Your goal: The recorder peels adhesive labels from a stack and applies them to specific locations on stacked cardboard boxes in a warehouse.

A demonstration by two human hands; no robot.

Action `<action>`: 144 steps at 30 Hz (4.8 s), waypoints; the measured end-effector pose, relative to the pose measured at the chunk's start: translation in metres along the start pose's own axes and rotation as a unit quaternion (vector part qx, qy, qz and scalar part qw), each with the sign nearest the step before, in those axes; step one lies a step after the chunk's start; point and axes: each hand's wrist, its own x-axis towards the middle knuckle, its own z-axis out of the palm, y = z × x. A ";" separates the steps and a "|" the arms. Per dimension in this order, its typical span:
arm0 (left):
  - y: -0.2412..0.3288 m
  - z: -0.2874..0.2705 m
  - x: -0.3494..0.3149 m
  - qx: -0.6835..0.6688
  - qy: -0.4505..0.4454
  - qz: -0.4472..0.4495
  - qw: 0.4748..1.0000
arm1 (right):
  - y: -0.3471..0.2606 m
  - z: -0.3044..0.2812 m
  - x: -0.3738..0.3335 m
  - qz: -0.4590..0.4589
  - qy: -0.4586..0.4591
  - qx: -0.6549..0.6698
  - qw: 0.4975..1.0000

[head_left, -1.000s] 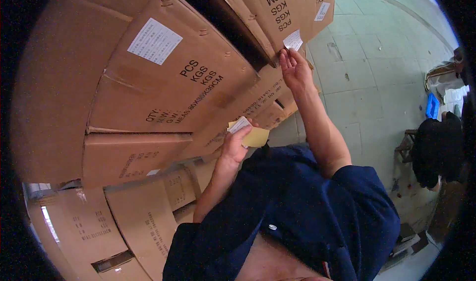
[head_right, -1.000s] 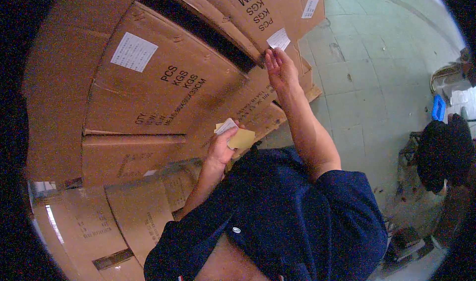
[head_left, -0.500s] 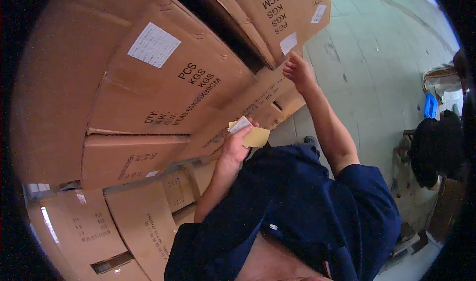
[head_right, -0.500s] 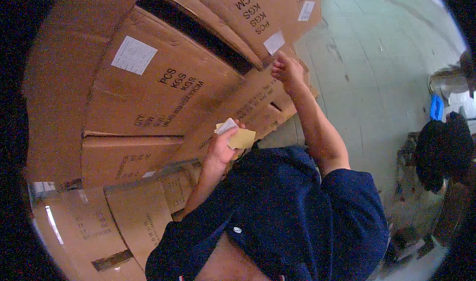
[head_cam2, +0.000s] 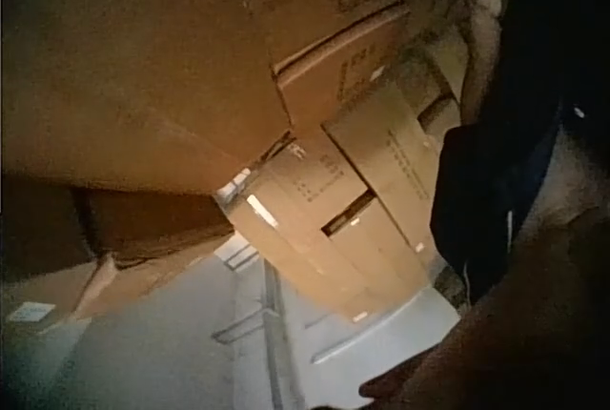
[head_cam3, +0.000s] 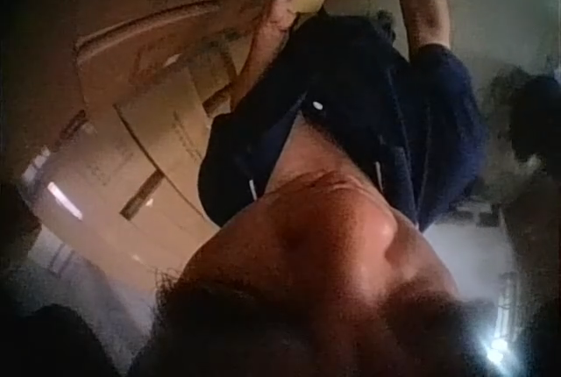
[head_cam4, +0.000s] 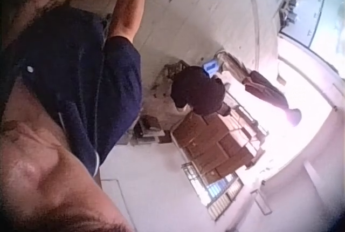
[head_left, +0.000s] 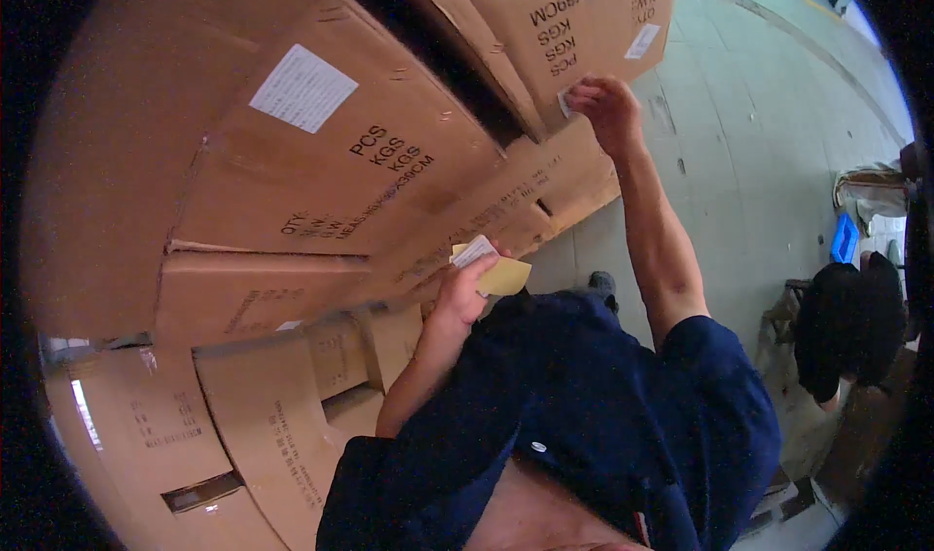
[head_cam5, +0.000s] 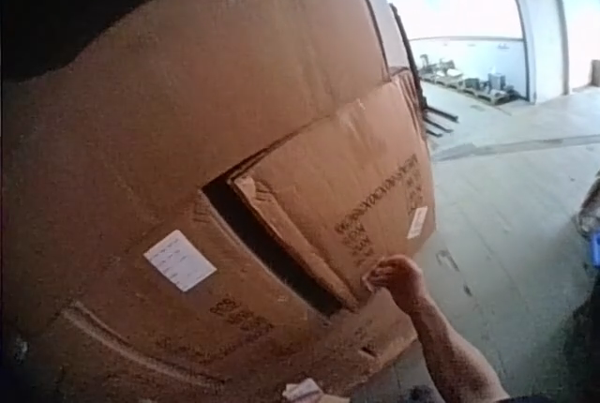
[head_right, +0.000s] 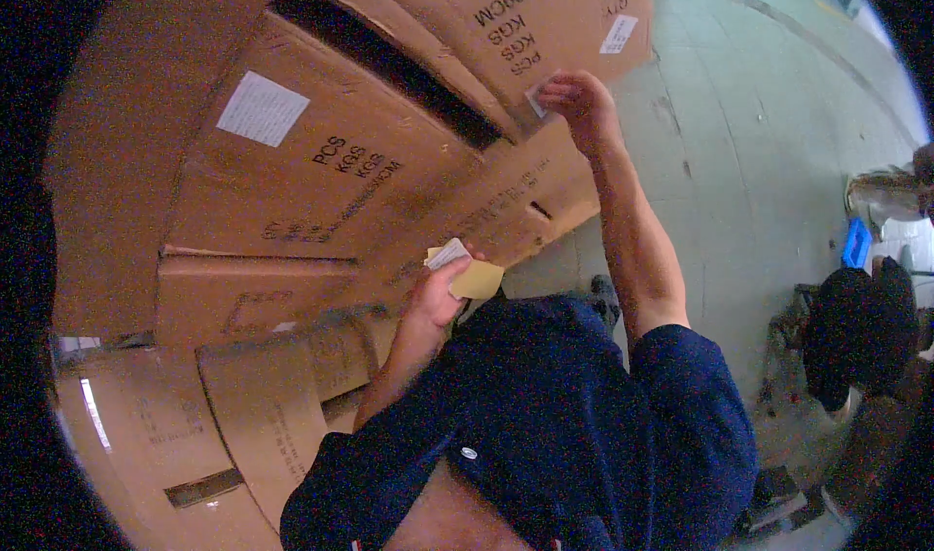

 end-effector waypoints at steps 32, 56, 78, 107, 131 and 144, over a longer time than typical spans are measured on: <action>-0.016 0.070 -0.004 0.003 0.008 -0.038 0.999 | 0.049 -0.016 -0.037 0.198 -0.033 -0.180 0.963; -0.049 0.045 -0.039 0.062 0.103 0.116 0.986 | 0.036 0.054 -0.191 0.312 -0.175 -0.449 0.819; -0.086 -0.091 -0.166 -0.036 -0.045 0.162 0.985 | 0.170 0.138 -0.374 0.280 0.025 -0.397 0.874; -0.157 -0.015 -0.242 0.058 0.010 0.188 0.980 | 0.074 0.181 -0.444 0.005 -0.059 -0.612 0.789; -0.137 -0.030 -0.236 0.150 0.000 0.174 0.973 | 0.102 0.191 -0.463 -0.037 0.106 -0.565 0.818; -0.146 -0.033 -0.216 0.226 0.010 0.282 0.932 | 0.102 0.199 -0.466 -0.049 0.104 -0.524 0.844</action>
